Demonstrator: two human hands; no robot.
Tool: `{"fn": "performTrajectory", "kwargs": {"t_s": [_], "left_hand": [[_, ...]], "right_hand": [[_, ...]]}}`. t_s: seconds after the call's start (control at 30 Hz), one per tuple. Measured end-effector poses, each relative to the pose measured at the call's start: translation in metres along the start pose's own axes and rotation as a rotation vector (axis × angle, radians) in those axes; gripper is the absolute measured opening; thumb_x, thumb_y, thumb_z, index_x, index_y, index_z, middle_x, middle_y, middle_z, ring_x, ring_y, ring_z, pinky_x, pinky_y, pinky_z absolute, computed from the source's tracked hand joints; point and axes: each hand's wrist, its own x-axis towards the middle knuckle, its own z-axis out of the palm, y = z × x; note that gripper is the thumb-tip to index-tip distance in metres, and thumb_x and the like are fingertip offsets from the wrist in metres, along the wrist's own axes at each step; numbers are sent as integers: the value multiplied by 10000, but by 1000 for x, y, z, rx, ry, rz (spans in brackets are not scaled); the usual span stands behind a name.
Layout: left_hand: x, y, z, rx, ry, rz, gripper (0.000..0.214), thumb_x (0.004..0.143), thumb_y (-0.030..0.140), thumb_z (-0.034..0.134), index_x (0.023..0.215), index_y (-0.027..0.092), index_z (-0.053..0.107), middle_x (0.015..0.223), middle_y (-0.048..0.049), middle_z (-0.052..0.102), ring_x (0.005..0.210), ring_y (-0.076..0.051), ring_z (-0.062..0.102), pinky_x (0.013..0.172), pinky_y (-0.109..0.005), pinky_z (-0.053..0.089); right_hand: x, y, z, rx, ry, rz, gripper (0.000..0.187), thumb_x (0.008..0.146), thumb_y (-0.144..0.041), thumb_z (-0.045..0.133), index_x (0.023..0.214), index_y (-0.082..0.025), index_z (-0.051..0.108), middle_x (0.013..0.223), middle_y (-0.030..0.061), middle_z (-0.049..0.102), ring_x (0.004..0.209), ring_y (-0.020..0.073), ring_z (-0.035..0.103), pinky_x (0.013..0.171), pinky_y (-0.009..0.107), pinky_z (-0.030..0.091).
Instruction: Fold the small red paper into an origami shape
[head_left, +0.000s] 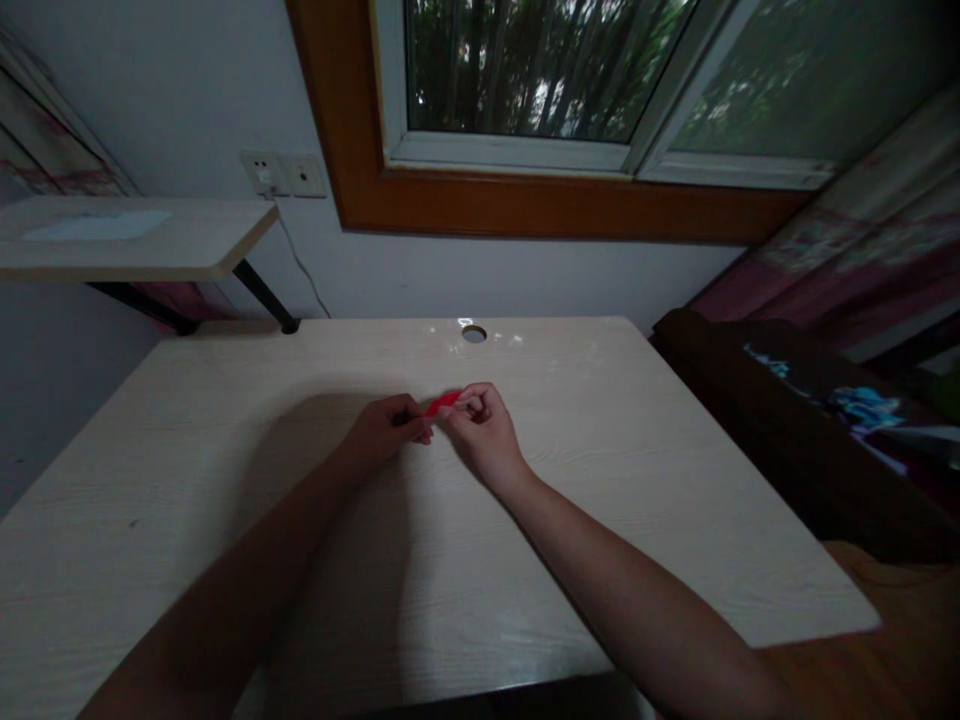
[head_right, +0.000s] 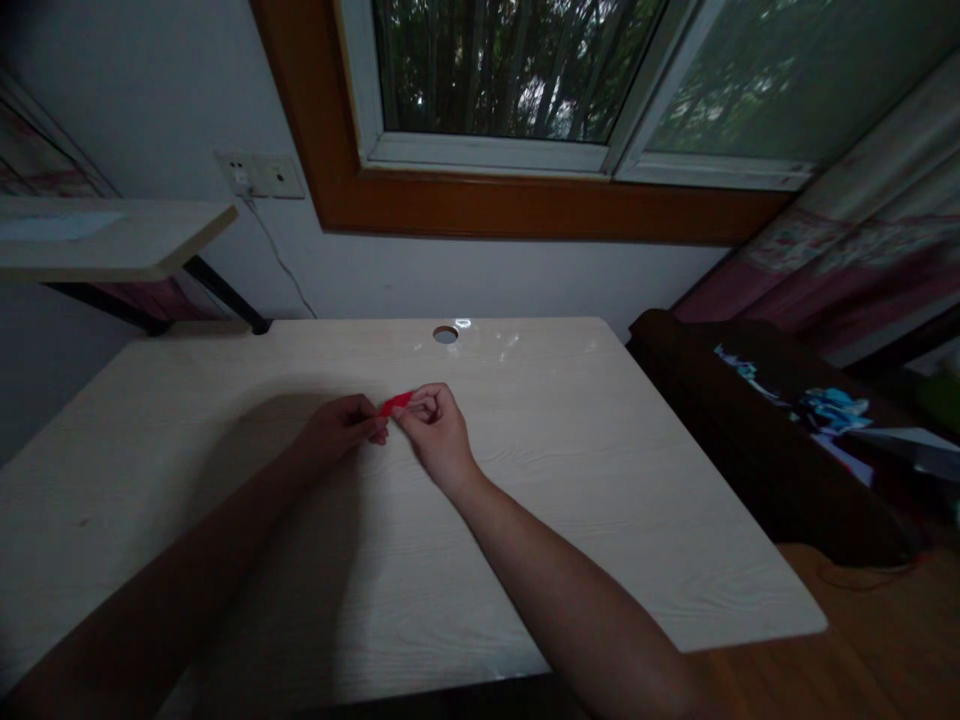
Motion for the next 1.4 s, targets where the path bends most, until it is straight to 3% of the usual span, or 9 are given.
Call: {"fn": "performTrajectory", "kwargs": {"t_s": [0.73, 1.0, 1.4], "left_hand": [[-4, 3, 0, -31, -2, 40, 258, 807, 383, 722, 781, 148, 620, 724, -47, 728, 661, -155, 699, 695, -299, 569], [-4, 4, 2, -27, -49, 65, 286, 841, 423, 690, 896, 146, 652, 789, -52, 731, 719, -158, 690, 706, -279, 541], [-5, 9, 0, 85, 2, 64, 285, 858, 438, 662, 764, 169, 659, 729, -28, 731, 694, -154, 678, 710, -270, 534]], "right_hand": [[5, 1, -2, 107, 109, 75, 354, 676, -271, 843, 854, -239, 539, 749, -54, 694, 669, 136, 651, 731, 307, 519], [4, 5, -3, 63, 49, 56, 322, 706, -273, 832, 871, -239, 557, 764, -53, 698, 684, 121, 642, 710, 279, 499], [-1, 2, 3, 10, -87, 44, 362, 710, -271, 826, 944, -254, 550, 821, -35, 718, 735, 144, 677, 724, 313, 543]]}}
